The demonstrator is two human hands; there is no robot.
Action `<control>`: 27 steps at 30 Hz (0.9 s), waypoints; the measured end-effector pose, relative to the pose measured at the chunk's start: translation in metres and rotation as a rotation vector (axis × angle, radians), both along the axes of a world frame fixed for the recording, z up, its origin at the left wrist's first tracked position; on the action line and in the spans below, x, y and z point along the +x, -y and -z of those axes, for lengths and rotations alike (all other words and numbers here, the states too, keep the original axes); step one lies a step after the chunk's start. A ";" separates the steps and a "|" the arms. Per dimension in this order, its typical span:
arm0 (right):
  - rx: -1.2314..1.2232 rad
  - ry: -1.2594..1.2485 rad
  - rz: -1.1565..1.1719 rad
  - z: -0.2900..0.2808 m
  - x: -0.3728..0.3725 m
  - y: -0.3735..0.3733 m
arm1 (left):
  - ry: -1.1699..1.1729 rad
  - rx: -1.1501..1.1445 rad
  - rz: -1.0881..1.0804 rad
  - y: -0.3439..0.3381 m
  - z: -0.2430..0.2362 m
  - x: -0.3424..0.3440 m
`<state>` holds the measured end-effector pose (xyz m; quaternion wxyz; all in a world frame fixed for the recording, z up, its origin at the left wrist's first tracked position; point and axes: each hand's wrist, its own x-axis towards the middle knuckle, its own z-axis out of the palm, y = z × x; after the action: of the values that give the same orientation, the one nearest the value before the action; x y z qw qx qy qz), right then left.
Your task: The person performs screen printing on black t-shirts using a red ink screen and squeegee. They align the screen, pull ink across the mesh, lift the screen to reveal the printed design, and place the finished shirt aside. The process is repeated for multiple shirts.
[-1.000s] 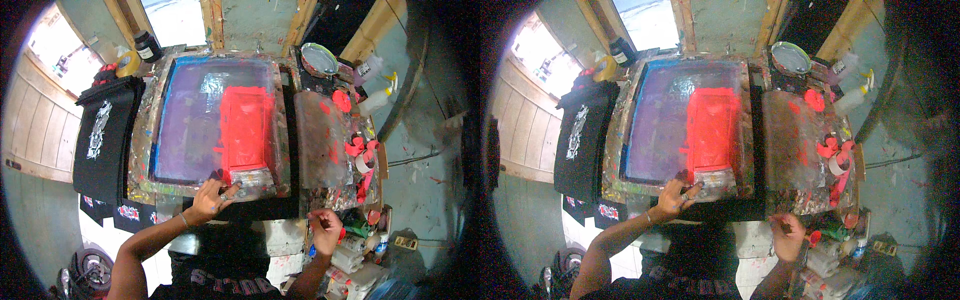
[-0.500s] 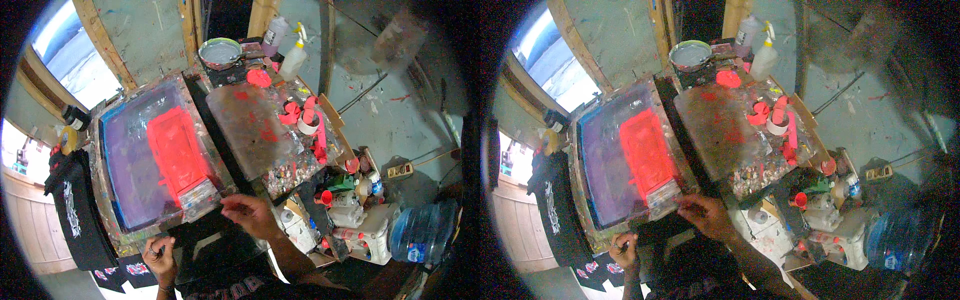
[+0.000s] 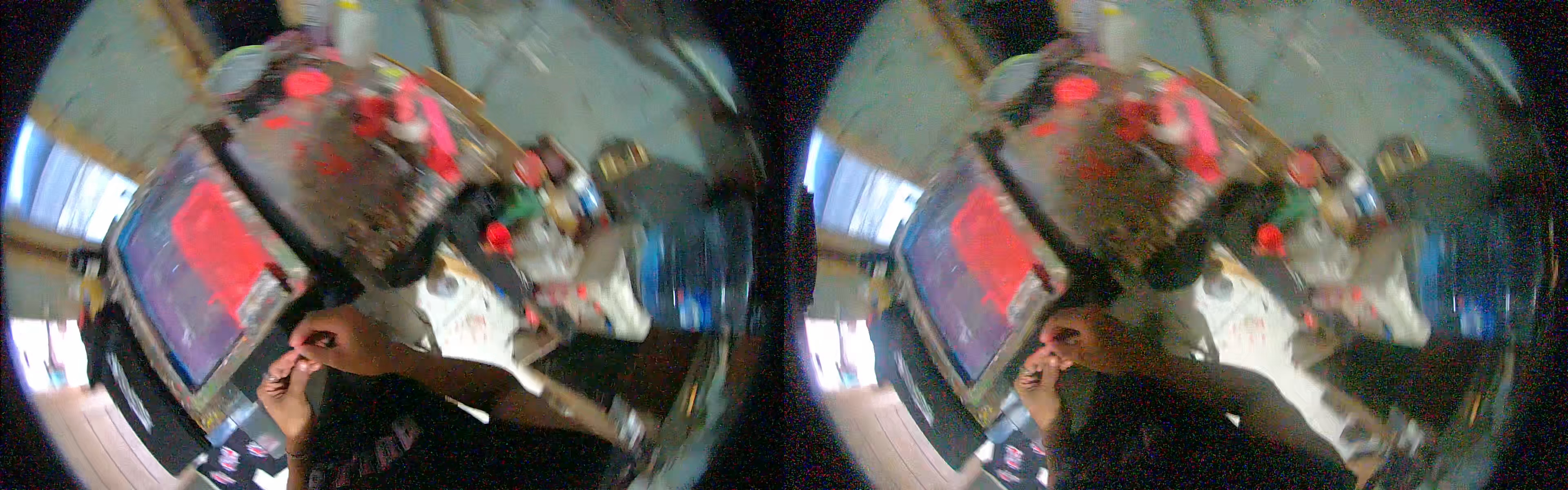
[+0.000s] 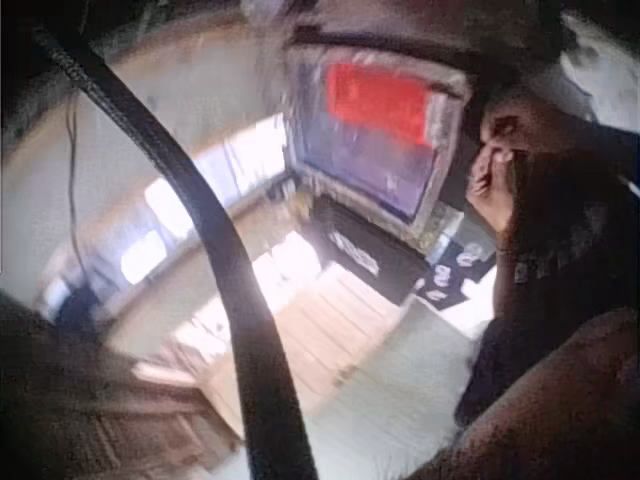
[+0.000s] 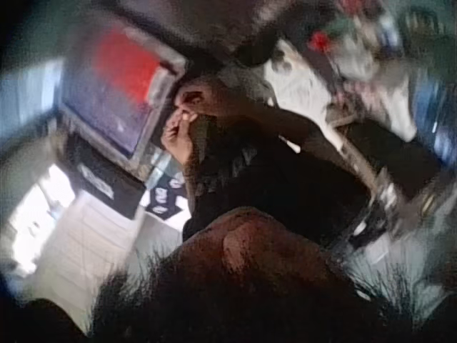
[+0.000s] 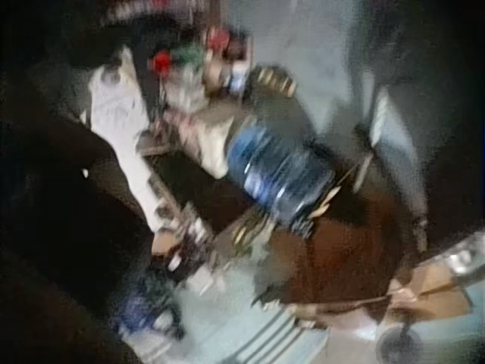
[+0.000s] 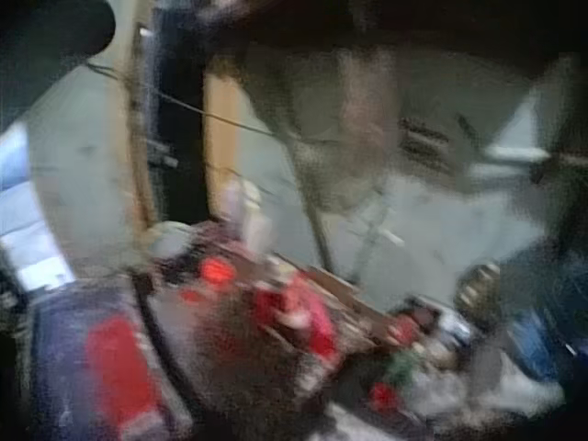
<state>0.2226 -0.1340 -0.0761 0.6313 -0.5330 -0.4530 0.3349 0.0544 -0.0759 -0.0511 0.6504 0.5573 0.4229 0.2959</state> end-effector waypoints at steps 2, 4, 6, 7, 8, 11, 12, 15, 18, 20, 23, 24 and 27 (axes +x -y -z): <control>-0.041 -0.072 0.036 0.003 -0.003 0.016 | 0.004 -0.023 0.061 -0.004 0.012 -0.005; -0.048 -0.071 0.060 0.006 -0.002 0.031 | -0.045 0.015 0.103 0.005 0.012 0.001; -0.046 -0.100 0.175 0.015 -0.006 0.048 | -0.033 0.010 0.233 0.008 0.019 0.006; -0.039 -0.105 0.214 0.018 -0.006 0.056 | -0.080 0.016 0.275 0.011 0.012 0.012; -0.033 -0.086 0.252 0.019 -0.005 0.066 | -0.126 0.023 0.314 0.016 0.009 0.018; -0.001 -0.033 0.318 0.020 -0.003 0.085 | -0.084 0.033 0.395 0.028 0.014 0.029; 0.011 -0.027 0.335 0.024 -0.001 0.088 | -0.072 0.045 0.423 0.028 0.018 0.030; 0.014 0.006 0.364 0.026 0.008 0.104 | -0.090 0.082 0.464 0.029 0.030 0.034; -0.209 0.086 0.643 0.070 0.041 0.150 | -0.166 0.018 0.414 0.035 0.030 0.041; -0.369 0.013 0.973 0.137 0.074 0.201 | -0.150 -0.151 0.383 0.042 0.019 0.049; -1.009 0.421 1.197 0.231 0.133 0.315 | -0.214 -0.297 0.240 0.055 0.004 0.055; -1.332 0.376 1.122 0.268 0.140 0.345 | -0.204 -0.331 0.215 0.057 0.008 0.053; -1.384 0.249 1.214 0.326 0.163 0.383 | -0.199 -0.390 0.164 0.051 0.028 0.038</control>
<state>0.3851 -0.5166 -0.4017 0.1865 -0.9689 0.1397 0.0833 0.0920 -0.1265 -0.0786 0.7228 0.4800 0.4874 0.0981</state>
